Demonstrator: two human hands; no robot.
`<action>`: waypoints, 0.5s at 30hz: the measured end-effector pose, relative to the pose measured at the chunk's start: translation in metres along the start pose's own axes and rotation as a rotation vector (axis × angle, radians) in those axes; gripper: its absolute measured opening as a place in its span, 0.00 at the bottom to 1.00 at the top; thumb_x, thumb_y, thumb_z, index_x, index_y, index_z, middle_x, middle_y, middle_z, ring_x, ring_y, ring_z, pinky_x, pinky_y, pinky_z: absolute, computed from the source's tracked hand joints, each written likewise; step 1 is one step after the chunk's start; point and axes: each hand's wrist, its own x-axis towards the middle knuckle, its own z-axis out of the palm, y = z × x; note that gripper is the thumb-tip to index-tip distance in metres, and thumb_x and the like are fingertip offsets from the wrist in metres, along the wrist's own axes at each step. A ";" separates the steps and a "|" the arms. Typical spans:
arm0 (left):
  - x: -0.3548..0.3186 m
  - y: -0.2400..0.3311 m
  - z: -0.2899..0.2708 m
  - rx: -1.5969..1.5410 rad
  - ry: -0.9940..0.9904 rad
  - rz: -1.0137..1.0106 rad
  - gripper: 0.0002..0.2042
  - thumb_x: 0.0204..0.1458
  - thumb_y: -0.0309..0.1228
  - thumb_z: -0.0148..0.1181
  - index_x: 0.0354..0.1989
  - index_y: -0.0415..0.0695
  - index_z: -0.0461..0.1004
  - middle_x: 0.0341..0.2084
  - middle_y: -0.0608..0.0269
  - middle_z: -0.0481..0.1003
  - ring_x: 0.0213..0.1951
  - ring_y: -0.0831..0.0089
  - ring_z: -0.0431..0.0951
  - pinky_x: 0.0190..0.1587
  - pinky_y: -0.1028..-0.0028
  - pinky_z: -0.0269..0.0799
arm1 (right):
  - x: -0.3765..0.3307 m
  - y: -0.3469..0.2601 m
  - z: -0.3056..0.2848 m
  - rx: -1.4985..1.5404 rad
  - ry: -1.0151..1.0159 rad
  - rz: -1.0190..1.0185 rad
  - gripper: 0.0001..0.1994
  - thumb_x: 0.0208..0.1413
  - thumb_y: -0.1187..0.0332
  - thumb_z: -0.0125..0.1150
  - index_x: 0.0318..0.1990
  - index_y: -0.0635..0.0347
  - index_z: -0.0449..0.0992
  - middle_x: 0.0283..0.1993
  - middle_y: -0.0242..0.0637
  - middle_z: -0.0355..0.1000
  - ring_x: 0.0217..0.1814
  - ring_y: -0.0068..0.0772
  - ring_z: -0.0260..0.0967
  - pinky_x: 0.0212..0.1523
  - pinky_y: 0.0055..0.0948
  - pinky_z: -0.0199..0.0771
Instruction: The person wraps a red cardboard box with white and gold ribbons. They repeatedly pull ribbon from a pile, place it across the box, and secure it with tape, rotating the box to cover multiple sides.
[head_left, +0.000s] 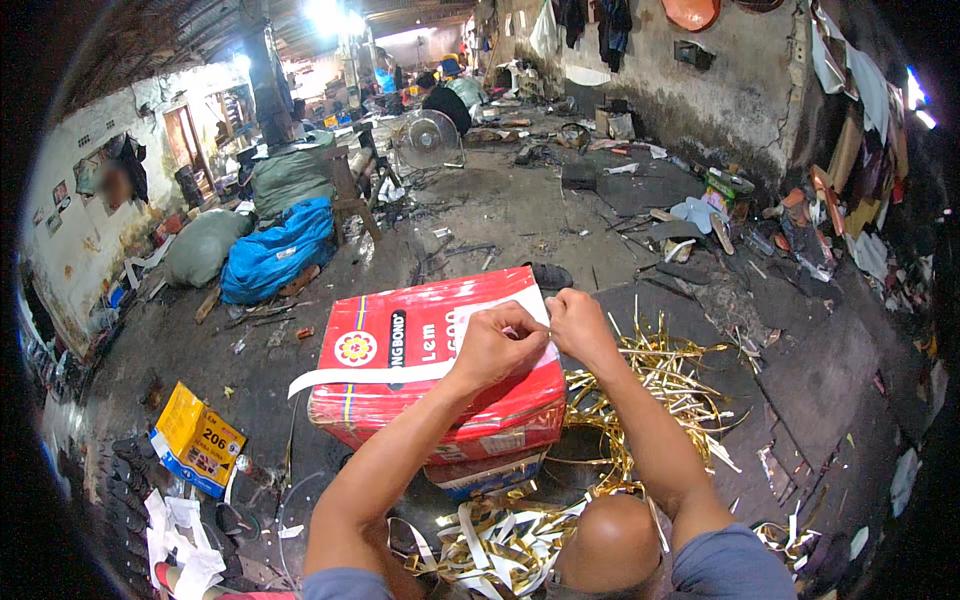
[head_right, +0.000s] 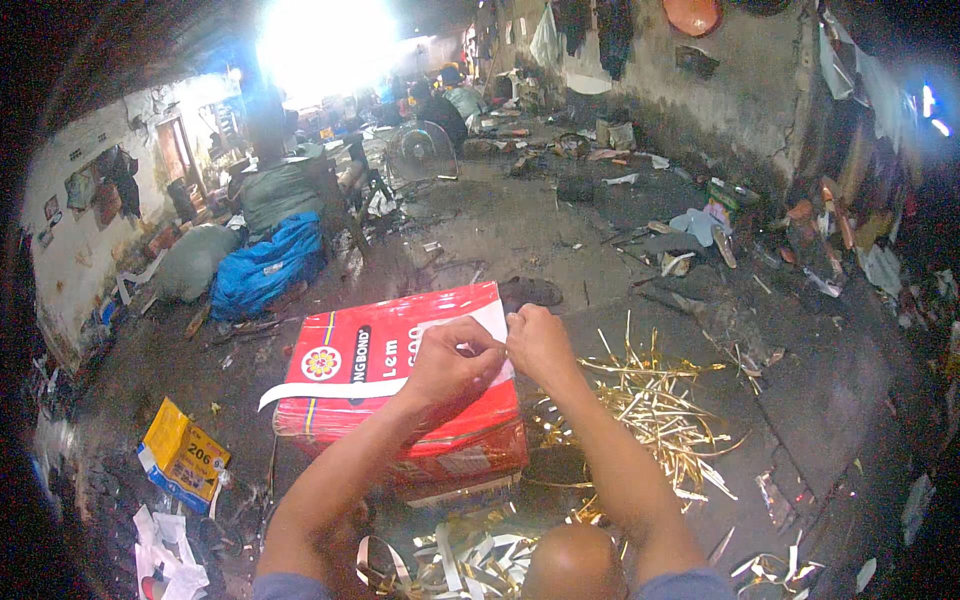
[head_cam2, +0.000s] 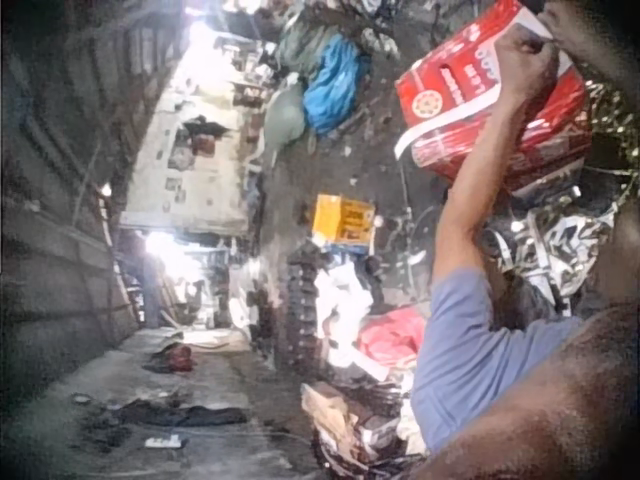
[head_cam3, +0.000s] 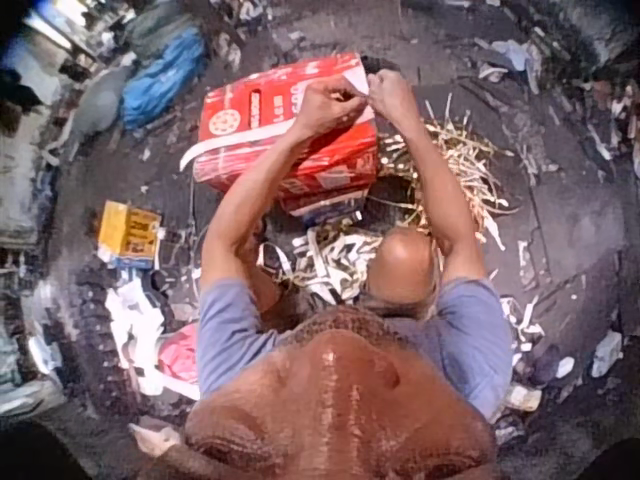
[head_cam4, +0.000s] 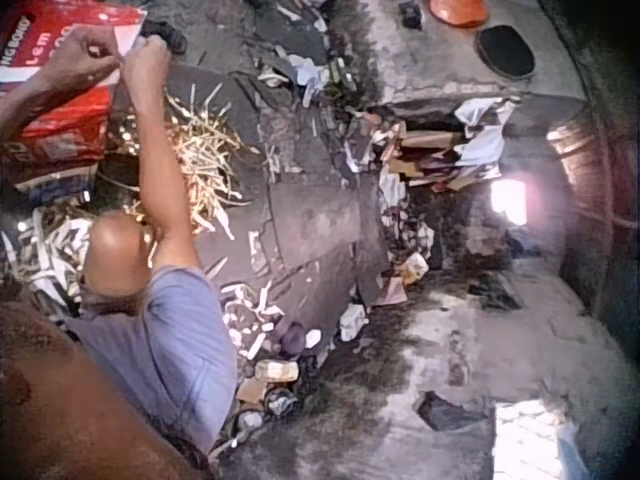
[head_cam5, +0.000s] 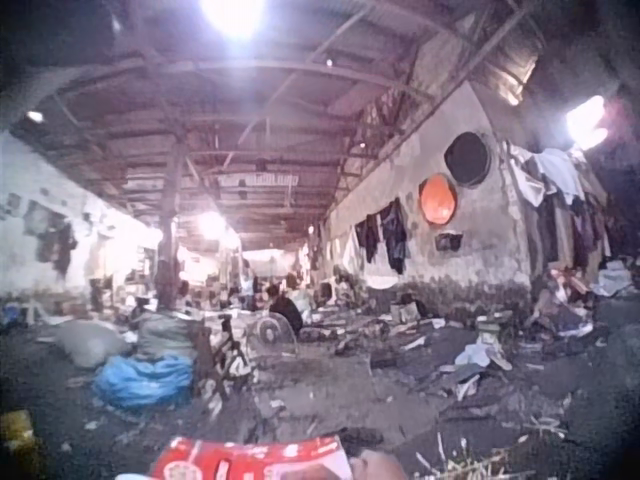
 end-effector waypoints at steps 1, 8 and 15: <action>0.000 -0.002 -0.001 0.010 0.001 -0.008 0.06 0.54 0.22 0.67 0.25 0.36 0.80 0.26 0.65 0.77 0.25 0.82 0.75 0.26 0.77 0.69 | -0.002 0.006 0.004 0.093 0.001 0.024 0.20 0.65 0.56 0.57 0.35 0.68 0.79 0.37 0.62 0.78 0.46 0.65 0.78 0.45 0.54 0.75; 0.003 0.000 -0.002 0.037 -0.005 -0.080 0.05 0.53 0.22 0.69 0.26 0.36 0.81 0.26 0.66 0.77 0.26 0.81 0.77 0.26 0.77 0.69 | -0.019 0.033 0.034 0.365 0.042 0.073 0.17 0.66 0.62 0.58 0.35 0.72 0.79 0.33 0.63 0.76 0.37 0.63 0.77 0.38 0.50 0.72; 0.005 0.008 -0.001 0.219 0.002 -0.006 0.03 0.51 0.25 0.71 0.32 0.38 0.86 0.29 0.62 0.82 0.32 0.77 0.81 0.36 0.75 0.76 | -0.043 0.096 0.083 0.325 0.034 0.131 0.18 0.67 0.62 0.57 0.34 0.72 0.79 0.30 0.61 0.75 0.32 0.58 0.75 0.37 0.49 0.70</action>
